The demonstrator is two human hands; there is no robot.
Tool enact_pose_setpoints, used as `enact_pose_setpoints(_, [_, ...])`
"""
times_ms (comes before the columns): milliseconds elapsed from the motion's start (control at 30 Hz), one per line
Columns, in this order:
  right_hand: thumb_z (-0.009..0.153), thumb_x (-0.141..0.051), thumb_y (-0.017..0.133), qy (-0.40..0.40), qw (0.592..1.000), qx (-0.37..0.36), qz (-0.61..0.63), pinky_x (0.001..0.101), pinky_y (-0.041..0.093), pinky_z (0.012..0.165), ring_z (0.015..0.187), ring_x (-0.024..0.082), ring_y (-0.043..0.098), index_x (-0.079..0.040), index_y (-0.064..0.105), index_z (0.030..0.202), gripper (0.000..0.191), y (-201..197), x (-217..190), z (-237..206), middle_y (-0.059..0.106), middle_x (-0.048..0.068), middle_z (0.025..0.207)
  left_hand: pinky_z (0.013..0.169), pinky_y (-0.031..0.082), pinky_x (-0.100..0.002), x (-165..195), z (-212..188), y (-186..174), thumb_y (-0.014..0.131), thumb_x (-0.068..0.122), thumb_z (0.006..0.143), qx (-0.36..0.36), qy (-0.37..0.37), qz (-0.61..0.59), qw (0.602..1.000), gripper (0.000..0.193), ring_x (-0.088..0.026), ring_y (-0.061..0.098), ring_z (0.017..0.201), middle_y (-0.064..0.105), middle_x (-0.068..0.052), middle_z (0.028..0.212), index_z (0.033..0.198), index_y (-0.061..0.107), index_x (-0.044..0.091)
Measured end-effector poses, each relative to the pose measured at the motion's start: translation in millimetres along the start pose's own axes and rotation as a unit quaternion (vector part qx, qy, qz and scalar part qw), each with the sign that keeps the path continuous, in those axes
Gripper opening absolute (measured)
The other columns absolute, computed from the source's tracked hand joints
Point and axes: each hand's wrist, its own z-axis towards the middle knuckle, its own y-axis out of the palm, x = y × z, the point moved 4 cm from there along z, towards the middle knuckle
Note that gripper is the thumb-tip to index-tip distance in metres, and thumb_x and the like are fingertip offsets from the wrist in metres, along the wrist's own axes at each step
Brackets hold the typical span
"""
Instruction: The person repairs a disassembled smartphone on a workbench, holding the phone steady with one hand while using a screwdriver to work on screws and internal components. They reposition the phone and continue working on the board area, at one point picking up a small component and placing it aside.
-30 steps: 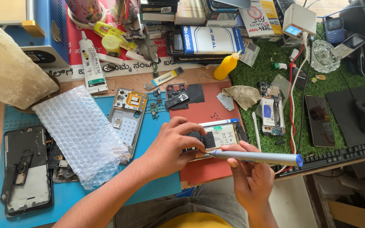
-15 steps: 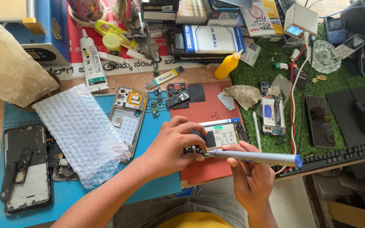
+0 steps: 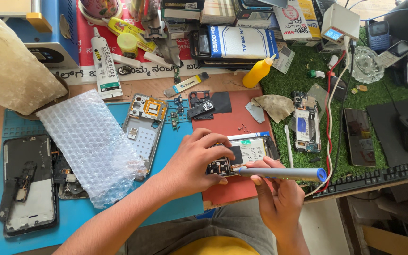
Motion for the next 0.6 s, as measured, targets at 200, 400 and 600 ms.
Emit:
enact_pose_setpoints(200, [0.099,0.003,0.064,-0.005,1.000,0.002,-0.005,0.0367,0.055,0.106,0.109,0.024,0.073,0.011,0.048,0.136,0.040,1.1,0.7,0.5,0.074,0.015,0.115,0.102,0.039,-0.047,0.8,1.0,-1.0,0.095,0.023,0.055,0.011,-0.006,0.006,1.000,0.084,-0.032,0.050,0.128,0.057,-0.006,0.133,0.131,0.058,0.017])
enact_pose_setpoints(400, [0.099,0.005,0.064,-0.005,1.000,-0.017,0.001,0.0366,0.058,0.101,0.108,0.026,0.072,0.010,0.052,0.134,0.037,0.5,-2.1,2.6,0.074,0.017,0.114,0.102,0.040,-0.047,0.8,0.8,-1.9,0.096,0.022,0.054,0.009,-0.021,-0.001,1.000,0.094,-0.033,0.049,0.128,0.053,-0.008,0.135,0.137,0.052,0.017])
enact_pose_setpoints(600, [0.099,0.004,0.063,0.000,1.000,-0.007,0.003,0.0366,0.059,0.102,0.109,0.025,0.073,0.011,0.048,0.136,0.040,0.9,-4.0,3.4,0.073,0.016,0.115,0.104,0.040,-0.048,1.4,0.3,-2.6,0.096,0.022,0.053,0.020,-0.011,-0.002,1.000,0.095,-0.034,0.049,0.129,0.053,-0.009,0.135,0.137,0.052,0.016])
